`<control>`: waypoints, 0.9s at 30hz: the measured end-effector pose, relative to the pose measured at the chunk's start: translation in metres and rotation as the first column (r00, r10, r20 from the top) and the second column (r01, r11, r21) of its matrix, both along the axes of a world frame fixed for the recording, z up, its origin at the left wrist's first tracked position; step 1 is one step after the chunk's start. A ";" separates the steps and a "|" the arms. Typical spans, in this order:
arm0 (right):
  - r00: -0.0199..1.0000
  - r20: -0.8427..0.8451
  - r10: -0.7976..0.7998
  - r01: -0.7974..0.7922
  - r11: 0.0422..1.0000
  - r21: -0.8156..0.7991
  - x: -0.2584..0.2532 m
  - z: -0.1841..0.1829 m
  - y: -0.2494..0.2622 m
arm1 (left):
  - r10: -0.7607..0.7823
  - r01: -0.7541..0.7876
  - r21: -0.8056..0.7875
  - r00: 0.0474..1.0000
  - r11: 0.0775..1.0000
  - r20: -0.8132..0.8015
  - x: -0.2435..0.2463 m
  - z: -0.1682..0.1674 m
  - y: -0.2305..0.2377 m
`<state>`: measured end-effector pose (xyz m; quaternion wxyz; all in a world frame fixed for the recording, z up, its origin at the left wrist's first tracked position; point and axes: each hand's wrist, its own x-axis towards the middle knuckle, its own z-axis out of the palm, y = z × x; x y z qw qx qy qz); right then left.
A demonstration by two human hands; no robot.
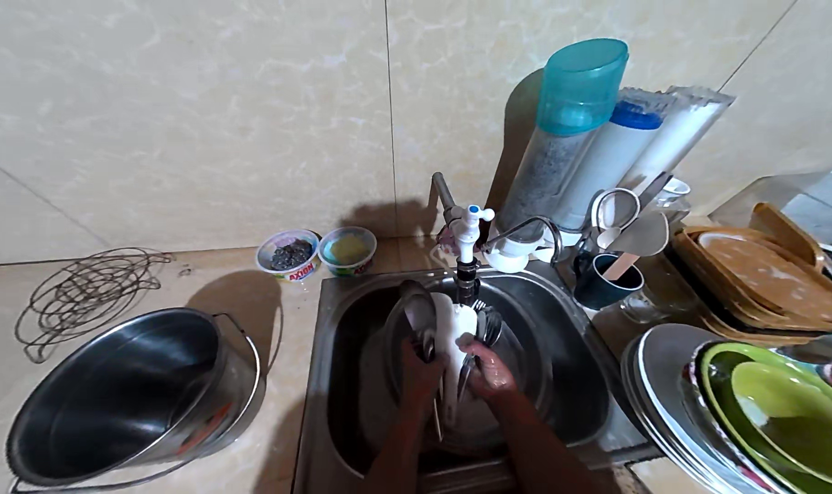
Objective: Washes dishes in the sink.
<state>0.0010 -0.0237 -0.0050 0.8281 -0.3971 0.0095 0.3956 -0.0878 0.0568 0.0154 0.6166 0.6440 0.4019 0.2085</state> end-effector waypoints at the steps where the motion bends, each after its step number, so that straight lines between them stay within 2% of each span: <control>1: 1.000 0.006 -0.007 0.008 0.999 -0.038 -0.001 0.002 0.000 | -0.003 0.003 0.003 1.000 1.000 -0.001 -0.001 0.001 0.000; 6: 0.998 0.031 -0.059 0.064 0.976 -0.208 -0.004 0.002 0.012 | -0.109 0.112 0.064 0.993 0.992 -0.042 -0.004 0.002 -0.002; 10: 1.000 -0.013 0.021 -0.022 0.996 -0.087 0.001 -0.006 0.010 | -0.065 0.080 0.120 0.990 0.990 -0.127 -0.004 0.008 0.001; 12: 0.996 -0.026 0.088 -0.089 0.996 -0.013 0.004 -0.009 0.006 | -0.009 0.022 0.106 0.993 0.994 -0.119 -0.004 0.007 0.003; 14: 0.991 -0.022 0.131 -0.131 0.991 -0.007 0.008 -0.010 0.004 | 0.013 -0.006 0.075 0.996 0.997 -0.087 -0.004 0.004 0.006; 19: 0.997 0.004 0.078 -0.077 0.988 -0.133 0.013 -0.008 0.020 | 0.018 -0.017 0.002 0.999 1.000 -0.049 -0.006 0.009 0.007; 22: 0.994 0.077 0.076 -0.056 0.971 -0.230 0.012 -0.007 0.026 | 0.046 -0.052 -0.061 0.994 0.997 -0.100 -0.006 0.014 0.005; 24: 0.997 0.029 0.073 -0.066 0.977 -0.202 0.015 -0.009 0.026 | 0.078 -0.086 -0.064 0.990 0.994 -0.114 -0.004 0.012 0.005; 27: 0.994 -0.048 0.098 -0.100 0.994 -0.034 0.018 -0.009 0.017 | 0.152 -0.151 -0.088 0.988 0.985 0.001 0.000 -0.001 0.008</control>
